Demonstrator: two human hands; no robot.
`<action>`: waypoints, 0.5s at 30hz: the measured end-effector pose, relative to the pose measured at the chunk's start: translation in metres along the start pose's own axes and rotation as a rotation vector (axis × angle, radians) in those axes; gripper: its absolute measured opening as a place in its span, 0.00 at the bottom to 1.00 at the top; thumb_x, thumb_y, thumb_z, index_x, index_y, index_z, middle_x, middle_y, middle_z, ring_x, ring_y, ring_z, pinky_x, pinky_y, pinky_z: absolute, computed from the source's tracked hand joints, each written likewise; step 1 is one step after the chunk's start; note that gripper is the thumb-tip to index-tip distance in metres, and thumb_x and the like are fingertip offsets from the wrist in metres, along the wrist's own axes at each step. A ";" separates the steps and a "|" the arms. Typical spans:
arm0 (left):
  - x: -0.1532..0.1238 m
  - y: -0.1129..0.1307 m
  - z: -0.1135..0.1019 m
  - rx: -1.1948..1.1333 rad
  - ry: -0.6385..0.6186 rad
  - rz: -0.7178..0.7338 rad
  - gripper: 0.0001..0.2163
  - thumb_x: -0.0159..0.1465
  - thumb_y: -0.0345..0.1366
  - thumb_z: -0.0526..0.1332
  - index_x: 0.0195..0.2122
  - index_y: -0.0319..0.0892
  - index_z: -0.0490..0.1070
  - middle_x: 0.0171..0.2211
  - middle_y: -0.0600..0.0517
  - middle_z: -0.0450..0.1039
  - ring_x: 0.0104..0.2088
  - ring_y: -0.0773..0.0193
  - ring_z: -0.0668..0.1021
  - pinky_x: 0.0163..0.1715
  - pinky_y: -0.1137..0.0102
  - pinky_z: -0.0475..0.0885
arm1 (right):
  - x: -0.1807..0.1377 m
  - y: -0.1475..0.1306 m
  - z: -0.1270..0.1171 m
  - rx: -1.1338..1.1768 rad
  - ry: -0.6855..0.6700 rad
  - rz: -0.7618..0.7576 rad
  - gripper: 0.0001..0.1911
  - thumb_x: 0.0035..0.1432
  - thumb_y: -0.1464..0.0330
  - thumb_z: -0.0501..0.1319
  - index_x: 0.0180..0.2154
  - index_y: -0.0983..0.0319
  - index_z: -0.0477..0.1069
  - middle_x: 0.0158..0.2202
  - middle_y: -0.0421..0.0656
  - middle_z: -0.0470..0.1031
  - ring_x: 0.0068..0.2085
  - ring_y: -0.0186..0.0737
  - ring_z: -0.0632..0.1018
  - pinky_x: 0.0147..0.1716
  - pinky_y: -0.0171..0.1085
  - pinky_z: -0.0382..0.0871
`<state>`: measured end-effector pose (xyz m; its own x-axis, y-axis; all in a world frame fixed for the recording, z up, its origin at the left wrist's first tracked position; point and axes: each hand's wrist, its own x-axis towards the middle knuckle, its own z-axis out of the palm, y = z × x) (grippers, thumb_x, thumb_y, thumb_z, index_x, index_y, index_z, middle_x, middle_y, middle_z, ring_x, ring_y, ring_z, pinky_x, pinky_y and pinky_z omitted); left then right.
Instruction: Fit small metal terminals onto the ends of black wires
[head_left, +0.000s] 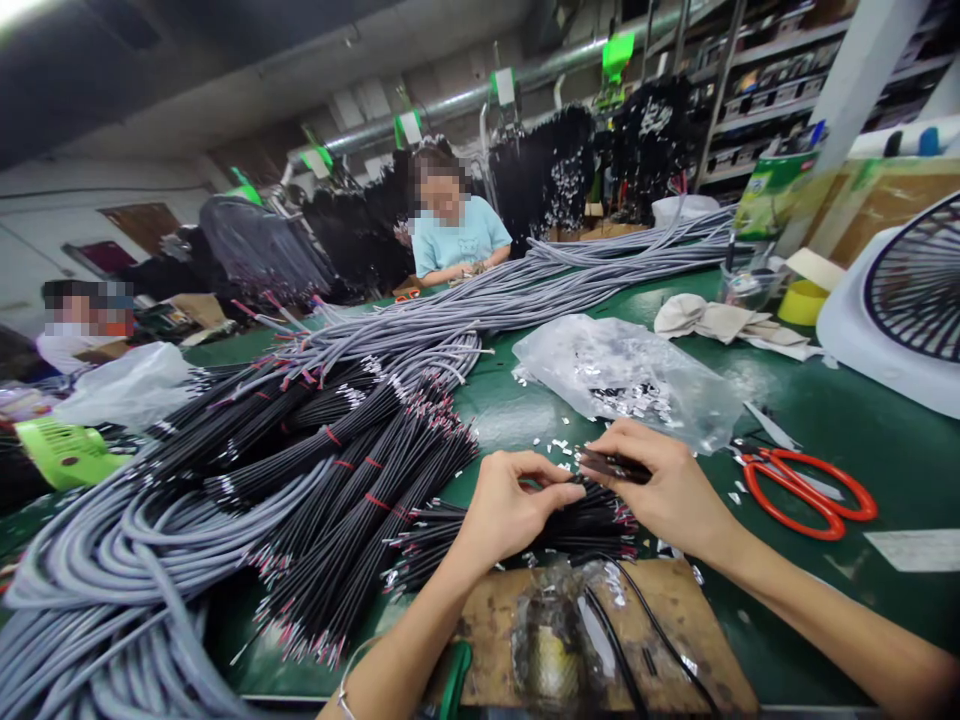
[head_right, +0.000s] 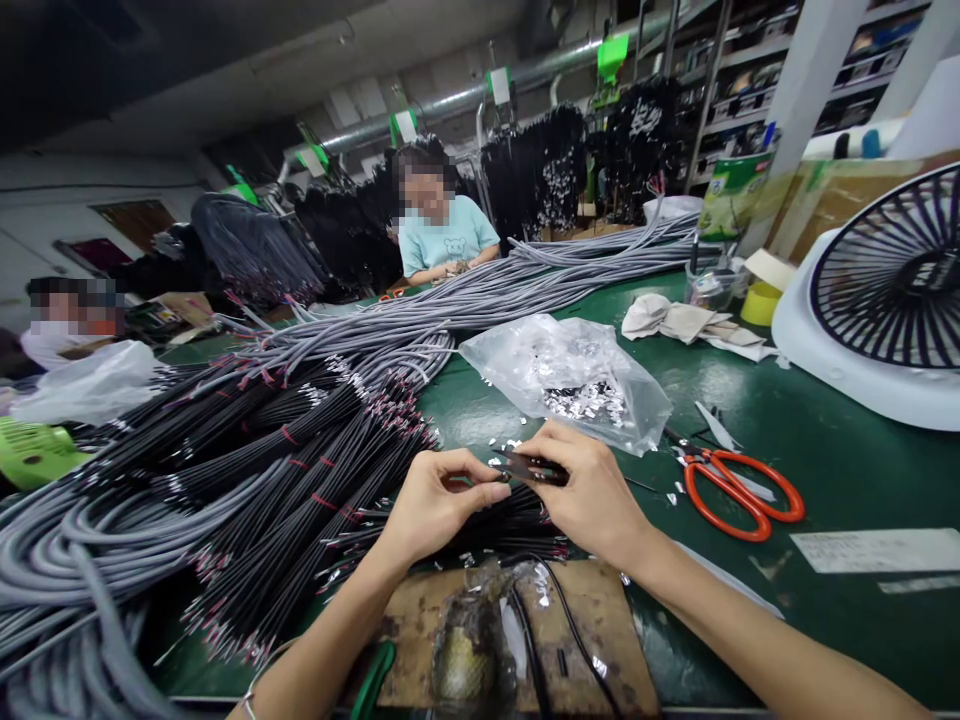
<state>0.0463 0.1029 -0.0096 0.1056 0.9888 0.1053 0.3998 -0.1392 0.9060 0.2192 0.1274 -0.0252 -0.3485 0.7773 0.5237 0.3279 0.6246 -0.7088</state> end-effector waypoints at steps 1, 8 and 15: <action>0.000 0.000 -0.001 -0.017 -0.046 -0.014 0.06 0.50 0.35 0.64 0.24 0.38 0.76 0.21 0.50 0.75 0.21 0.66 0.73 0.23 0.73 0.67 | 0.000 0.001 0.001 0.005 -0.013 0.004 0.04 0.55 0.69 0.58 0.31 0.61 0.71 0.29 0.41 0.70 0.31 0.36 0.72 0.31 0.35 0.65; 0.000 0.001 -0.001 -0.013 -0.033 -0.039 0.07 0.49 0.36 0.65 0.26 0.36 0.77 0.25 0.47 0.77 0.24 0.63 0.75 0.26 0.72 0.69 | 0.001 0.001 0.010 0.074 -0.108 0.122 0.11 0.60 0.64 0.52 0.27 0.62 0.62 0.26 0.38 0.64 0.29 0.34 0.67 0.28 0.33 0.61; 0.006 -0.003 0.001 0.088 0.235 -0.031 0.08 0.47 0.36 0.66 0.20 0.36 0.72 0.20 0.51 0.73 0.21 0.68 0.72 0.24 0.74 0.67 | -0.001 -0.009 0.011 0.087 -0.079 0.135 0.12 0.59 0.64 0.51 0.25 0.61 0.60 0.23 0.38 0.61 0.26 0.34 0.64 0.25 0.33 0.60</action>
<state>0.0467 0.1091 -0.0123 -0.1178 0.9766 0.1800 0.4785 -0.1030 0.8720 0.2070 0.1206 -0.0245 -0.3753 0.8433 0.3847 0.3003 0.5033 -0.8102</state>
